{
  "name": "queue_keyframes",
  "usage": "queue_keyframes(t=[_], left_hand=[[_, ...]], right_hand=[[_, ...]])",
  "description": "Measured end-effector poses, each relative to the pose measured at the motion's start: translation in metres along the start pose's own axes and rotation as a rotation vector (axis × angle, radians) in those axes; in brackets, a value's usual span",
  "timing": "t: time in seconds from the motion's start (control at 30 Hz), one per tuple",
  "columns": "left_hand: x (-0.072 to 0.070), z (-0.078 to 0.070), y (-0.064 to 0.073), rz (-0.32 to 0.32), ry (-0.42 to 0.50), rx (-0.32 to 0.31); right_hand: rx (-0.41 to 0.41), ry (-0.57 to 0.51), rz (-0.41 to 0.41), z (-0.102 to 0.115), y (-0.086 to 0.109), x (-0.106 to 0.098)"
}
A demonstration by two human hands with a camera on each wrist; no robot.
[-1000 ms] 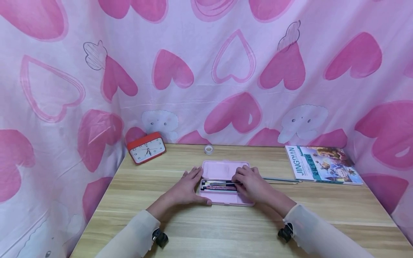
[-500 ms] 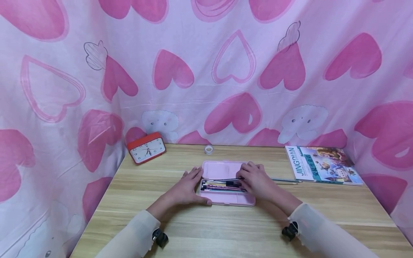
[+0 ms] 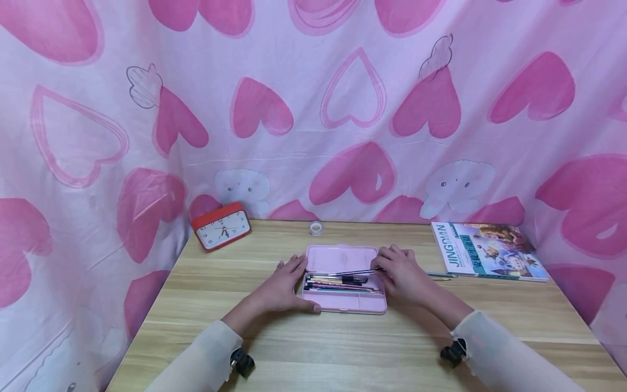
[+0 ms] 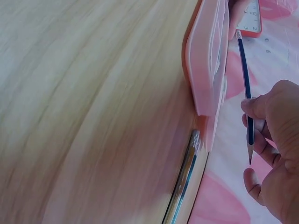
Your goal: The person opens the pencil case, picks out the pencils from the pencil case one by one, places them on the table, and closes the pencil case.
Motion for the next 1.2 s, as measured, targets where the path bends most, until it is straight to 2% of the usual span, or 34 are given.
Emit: queue_keyframes(t=[0.7,1.0,1.2], left_hand=[[0.001,0.001,-0.001,0.0,0.003,0.007],[0.001,0.001,0.0,0.0,0.008,-0.003],[0.0,0.0,0.0,-0.002,0.007,0.0]], right_hand=[[0.086,0.014,-0.023,-0.035,0.026,-0.015],[0.123,0.013,0.017,-0.046,0.043,-0.018],[0.151,0.009,0.013,-0.056,0.053,-0.02]])
Point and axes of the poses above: each hand's wrist, its own y-axis away from the middle knuckle, its own x-axis out of the palm, z = x × y, the point moved 6 cm from there along -y, towards the middle knuckle, and after that the axes turned 6 degrees about -z, right-handed, at the moved point
